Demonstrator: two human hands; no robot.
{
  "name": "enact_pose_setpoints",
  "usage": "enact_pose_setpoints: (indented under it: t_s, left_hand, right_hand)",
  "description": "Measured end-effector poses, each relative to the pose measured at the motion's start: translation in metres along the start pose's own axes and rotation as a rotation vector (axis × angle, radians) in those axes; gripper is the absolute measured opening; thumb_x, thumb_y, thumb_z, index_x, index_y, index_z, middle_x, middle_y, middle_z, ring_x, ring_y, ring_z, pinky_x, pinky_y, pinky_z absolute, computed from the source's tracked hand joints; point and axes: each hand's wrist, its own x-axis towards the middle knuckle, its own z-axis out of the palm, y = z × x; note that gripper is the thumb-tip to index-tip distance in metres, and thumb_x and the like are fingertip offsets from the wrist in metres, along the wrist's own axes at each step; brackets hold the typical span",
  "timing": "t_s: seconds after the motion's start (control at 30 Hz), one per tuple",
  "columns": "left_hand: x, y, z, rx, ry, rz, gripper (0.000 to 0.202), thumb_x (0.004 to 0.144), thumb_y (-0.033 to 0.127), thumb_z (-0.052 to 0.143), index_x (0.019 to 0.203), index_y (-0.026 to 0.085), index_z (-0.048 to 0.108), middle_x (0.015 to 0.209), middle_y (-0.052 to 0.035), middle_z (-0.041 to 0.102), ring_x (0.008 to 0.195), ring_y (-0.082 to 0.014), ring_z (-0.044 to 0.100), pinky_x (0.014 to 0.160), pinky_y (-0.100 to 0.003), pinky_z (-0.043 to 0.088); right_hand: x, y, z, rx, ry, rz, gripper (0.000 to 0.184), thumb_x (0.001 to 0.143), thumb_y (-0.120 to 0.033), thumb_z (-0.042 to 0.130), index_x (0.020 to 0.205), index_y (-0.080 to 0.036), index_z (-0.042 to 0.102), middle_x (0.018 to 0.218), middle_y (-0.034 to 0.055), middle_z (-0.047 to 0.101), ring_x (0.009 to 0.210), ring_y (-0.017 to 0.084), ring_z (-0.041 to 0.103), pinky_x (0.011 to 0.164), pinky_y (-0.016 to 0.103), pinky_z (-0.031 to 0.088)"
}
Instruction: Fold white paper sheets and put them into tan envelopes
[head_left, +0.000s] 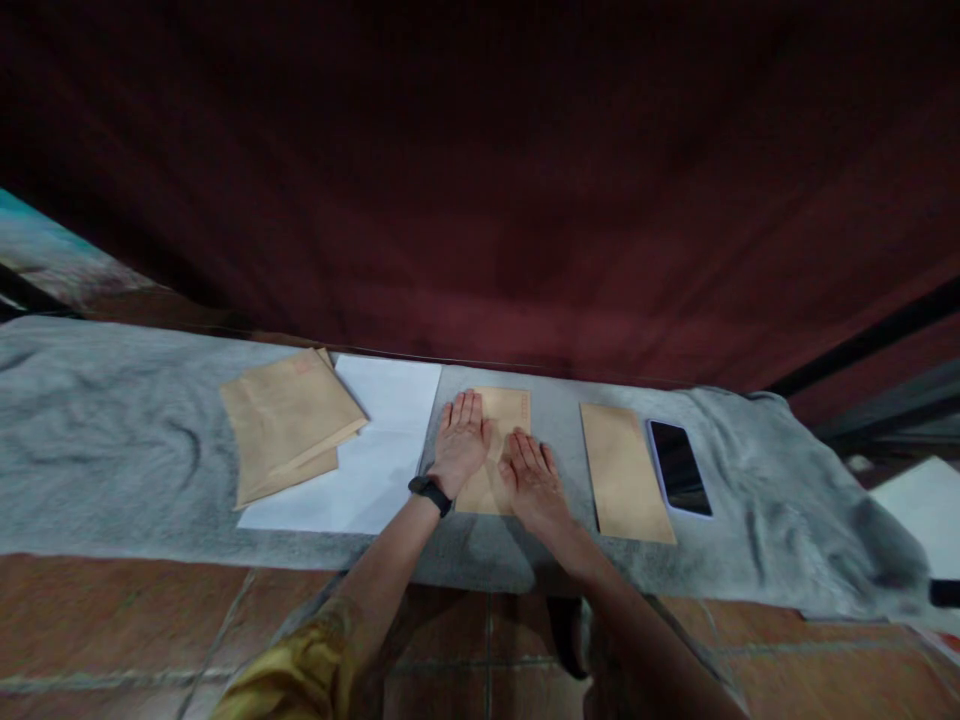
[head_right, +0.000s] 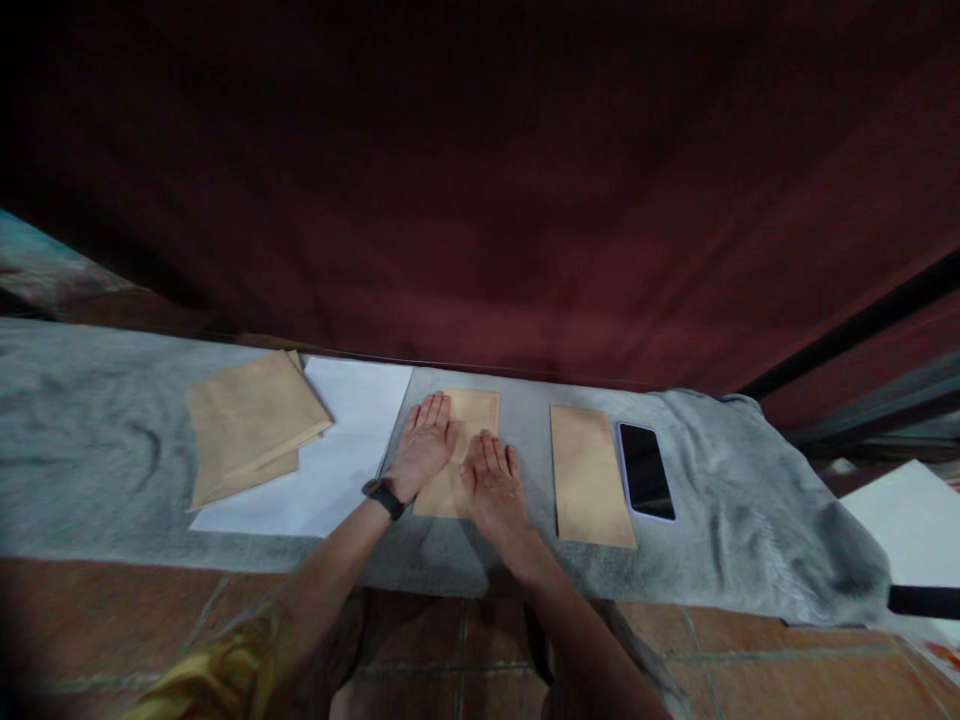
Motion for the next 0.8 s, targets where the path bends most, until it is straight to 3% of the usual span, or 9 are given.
enact_pose_setpoints:
  t_s: [0.27,0.53,0.8]
  left_hand:
    - [-0.023,0.005,-0.004,-0.002,-0.017,0.166,0.056,0.103,0.032,0.032,0.158,0.021,0.038,0.168,-0.0055,0.030,0.157,-0.0315,0.020,0.127,-0.053,0.019]
    - [-0.028,0.000,-0.001,0.010,-0.025,0.137,0.060,0.105,0.034,0.026,0.159,0.008,0.033,0.166,-0.0151,0.030,0.156,-0.0277,0.024,0.127,-0.048,0.021]
    - [-0.039,-0.015,-0.002,0.013,0.000,0.135,0.064,0.105,0.039,0.027,0.160,0.007,0.030,0.164,-0.0182,0.032,0.155,-0.0278,0.027,0.127,-0.049,0.024]
  right_hand:
    - [0.038,-0.003,0.000,-0.010,0.023,0.121,0.057,0.108,-0.035,0.023,0.157,-0.010,0.039,0.164,0.0130,0.034,0.152,0.027,0.034,0.125,0.048,0.021]
    - [0.051,0.000,0.010,-0.073,0.110,0.142,0.060,0.108,-0.037,0.025,0.157,-0.004,0.034,0.164,0.0205,0.032,0.152,0.030,0.032,0.123,0.052,0.019]
    - [0.049,-0.004,0.019,-0.085,0.209,0.227,0.066,0.107,-0.043,0.025,0.156,0.000,0.034,0.161,0.0241,0.038,0.148,0.034,0.038,0.121,0.055,0.020]
